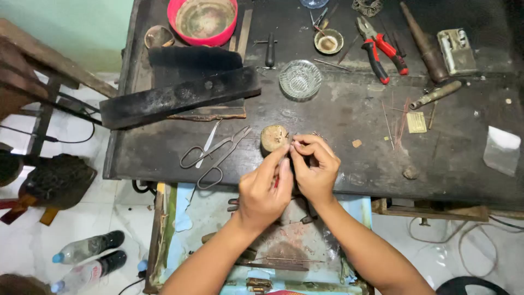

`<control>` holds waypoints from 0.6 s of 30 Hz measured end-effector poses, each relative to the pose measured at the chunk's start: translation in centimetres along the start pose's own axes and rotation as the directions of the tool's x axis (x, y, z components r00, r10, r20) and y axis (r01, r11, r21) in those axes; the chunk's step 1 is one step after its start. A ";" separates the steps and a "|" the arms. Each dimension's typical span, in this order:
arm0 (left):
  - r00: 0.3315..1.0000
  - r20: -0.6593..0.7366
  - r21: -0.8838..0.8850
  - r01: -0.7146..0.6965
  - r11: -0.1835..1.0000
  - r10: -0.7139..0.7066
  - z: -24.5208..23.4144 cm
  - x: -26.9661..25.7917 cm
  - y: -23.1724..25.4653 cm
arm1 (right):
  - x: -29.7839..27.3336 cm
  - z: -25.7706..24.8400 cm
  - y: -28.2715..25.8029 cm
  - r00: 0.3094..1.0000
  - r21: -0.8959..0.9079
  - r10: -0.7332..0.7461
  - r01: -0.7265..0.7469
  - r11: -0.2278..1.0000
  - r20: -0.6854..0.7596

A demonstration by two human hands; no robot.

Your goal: Setting small decorative stones onto a base using a precision tool

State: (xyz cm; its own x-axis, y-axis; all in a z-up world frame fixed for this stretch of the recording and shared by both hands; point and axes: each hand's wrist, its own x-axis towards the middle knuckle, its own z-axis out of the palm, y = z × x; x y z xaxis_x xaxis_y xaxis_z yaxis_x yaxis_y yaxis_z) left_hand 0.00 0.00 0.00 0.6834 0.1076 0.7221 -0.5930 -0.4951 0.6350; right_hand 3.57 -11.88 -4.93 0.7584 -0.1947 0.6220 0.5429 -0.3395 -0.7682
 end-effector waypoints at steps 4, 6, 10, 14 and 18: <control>0.999 0.020 -0.040 -0.041 0.998 0.042 -2.9 -3.4 -1.3 | -0.2 -0.3 -0.1 0.994 0.097 0.069 -0.061 0.993 -0.079; 0.947 0.290 -0.071 -0.124 0.990 0.139 -4.9 -5.8 -2.1 | -0.6 -1.2 -0.7 0.995 0.327 0.097 -0.081 0.942 -0.031; 0.824 0.524 -0.238 -0.102 0.966 0.216 -6.6 -7.0 -2.2 | -0.9 -2.3 -1.3 0.995 0.391 0.064 -0.028 0.920 -0.078; 0.561 0.815 -0.193 0.029 0.981 0.144 -7.1 -6.8 -1.8 | -1.1 -2.7 -1.9 0.995 0.428 0.030 0.014 0.904 -0.095; 0.364 0.931 -0.063 0.120 0.991 0.015 -7.0 -6.9 -2.2 | -1.1 -3.1 -2.1 0.995 0.385 0.050 -0.013 0.923 -0.086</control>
State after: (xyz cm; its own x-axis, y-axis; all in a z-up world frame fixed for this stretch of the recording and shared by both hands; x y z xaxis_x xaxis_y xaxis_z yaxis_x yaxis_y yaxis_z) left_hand -6.38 6.38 -4.41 0.6362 -0.7713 0.0163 -0.5325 -0.4238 0.7327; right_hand 0.52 -13.78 -3.54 0.7506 -0.2899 0.5937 0.6301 0.0437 -0.7753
